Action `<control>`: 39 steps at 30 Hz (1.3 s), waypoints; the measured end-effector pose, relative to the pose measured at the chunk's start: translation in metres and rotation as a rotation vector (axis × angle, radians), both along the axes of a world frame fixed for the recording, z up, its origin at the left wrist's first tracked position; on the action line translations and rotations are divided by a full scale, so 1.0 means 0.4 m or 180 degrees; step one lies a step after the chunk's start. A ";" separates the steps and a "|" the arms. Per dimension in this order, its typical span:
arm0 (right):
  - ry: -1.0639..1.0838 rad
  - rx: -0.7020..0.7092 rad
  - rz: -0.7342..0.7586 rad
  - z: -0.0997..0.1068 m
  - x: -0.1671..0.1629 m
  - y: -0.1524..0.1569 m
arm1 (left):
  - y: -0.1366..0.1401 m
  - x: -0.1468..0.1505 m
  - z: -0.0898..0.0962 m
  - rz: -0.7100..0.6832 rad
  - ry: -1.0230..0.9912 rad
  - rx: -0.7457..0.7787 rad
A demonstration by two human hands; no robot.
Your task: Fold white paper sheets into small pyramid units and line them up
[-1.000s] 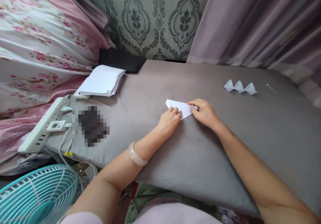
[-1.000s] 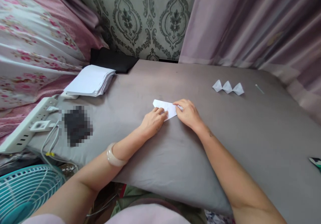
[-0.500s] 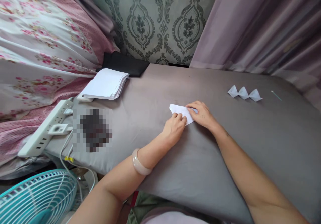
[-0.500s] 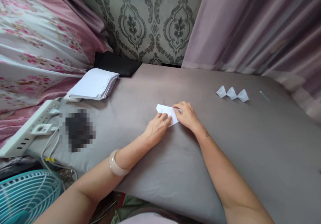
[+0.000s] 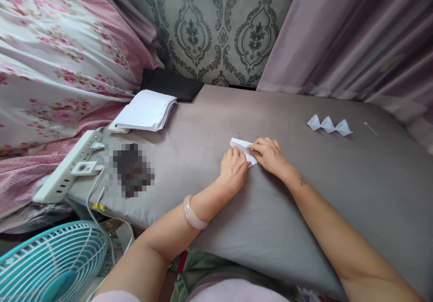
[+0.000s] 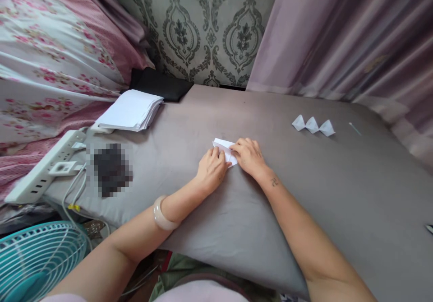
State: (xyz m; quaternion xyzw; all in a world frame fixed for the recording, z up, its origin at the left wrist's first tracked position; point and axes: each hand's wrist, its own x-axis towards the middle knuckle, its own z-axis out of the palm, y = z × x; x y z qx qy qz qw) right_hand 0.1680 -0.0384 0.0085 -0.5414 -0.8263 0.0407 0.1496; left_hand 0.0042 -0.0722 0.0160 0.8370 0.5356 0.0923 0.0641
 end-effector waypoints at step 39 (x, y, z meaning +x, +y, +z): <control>0.0858 0.0063 0.0011 -0.036 0.126 -0.047 | 0.250 -0.158 -0.034 -0.1847 -0.0432 0.0187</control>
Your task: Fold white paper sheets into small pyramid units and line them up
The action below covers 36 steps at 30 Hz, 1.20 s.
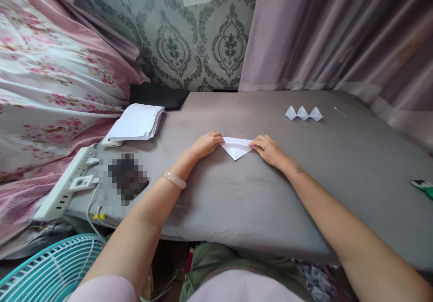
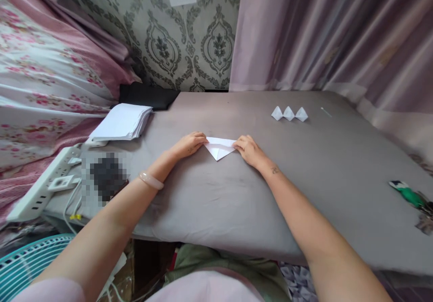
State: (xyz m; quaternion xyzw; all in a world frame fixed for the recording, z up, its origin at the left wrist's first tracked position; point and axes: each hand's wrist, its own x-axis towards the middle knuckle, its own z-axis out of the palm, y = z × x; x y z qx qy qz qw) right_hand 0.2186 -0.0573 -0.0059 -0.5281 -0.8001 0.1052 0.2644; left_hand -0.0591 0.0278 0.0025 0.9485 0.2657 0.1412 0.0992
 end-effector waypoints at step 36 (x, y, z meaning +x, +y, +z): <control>-0.2152 -0.0720 -0.1496 0.091 -0.277 -0.085 | -0.152 0.189 0.027 0.2264 0.0503 0.0219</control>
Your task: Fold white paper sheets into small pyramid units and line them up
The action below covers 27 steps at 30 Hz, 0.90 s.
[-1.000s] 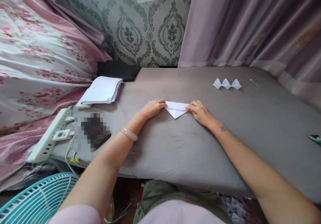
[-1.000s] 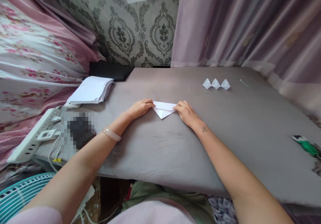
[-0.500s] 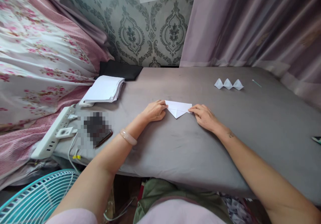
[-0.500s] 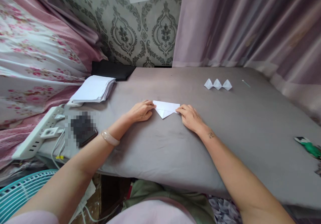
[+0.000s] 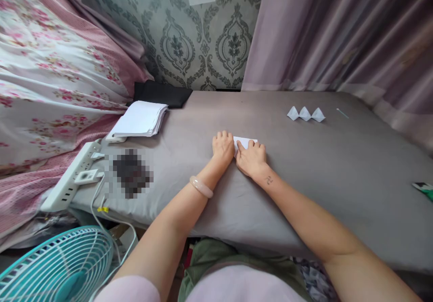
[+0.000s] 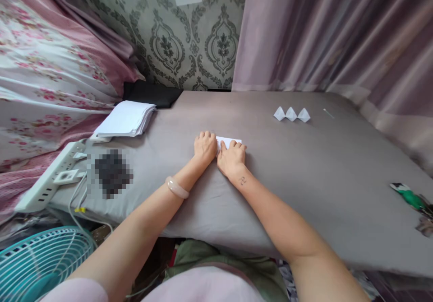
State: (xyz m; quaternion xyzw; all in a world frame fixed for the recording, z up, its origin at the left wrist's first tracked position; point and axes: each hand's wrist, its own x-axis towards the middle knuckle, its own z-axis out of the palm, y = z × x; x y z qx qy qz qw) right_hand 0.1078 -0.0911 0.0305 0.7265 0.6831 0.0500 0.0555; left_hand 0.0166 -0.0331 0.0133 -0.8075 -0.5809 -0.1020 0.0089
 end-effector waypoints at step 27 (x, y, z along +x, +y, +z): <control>0.1845 0.0957 0.0175 -0.092 0.204 0.043 | 0.134 -0.125 -0.046 -0.0126 -0.1761 -0.1267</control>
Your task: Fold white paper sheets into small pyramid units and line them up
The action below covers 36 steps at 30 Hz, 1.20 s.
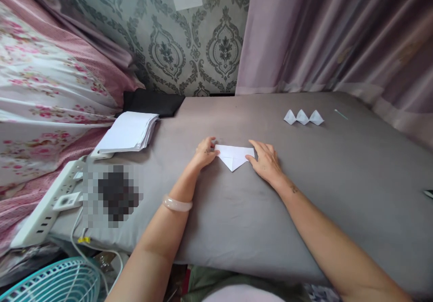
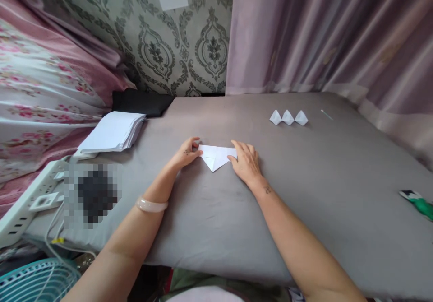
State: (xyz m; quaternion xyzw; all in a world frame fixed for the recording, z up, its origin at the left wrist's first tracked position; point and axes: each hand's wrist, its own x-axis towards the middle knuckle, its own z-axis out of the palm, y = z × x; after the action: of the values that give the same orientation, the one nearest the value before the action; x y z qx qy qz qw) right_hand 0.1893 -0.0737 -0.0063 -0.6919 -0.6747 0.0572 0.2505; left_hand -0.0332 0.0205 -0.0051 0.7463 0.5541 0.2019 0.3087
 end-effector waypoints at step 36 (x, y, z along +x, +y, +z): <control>0.3187 -0.1109 0.0872 0.080 0.076 -0.009 | -0.045 -0.018 0.063 -0.0396 -0.2701 -0.1234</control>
State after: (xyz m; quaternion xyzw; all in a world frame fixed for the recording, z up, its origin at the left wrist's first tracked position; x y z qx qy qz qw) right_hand 0.2198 -0.0773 0.0255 -0.5172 -0.5375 0.5225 0.4130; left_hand -0.0405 0.0026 0.0201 0.5581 0.3607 0.3631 0.6531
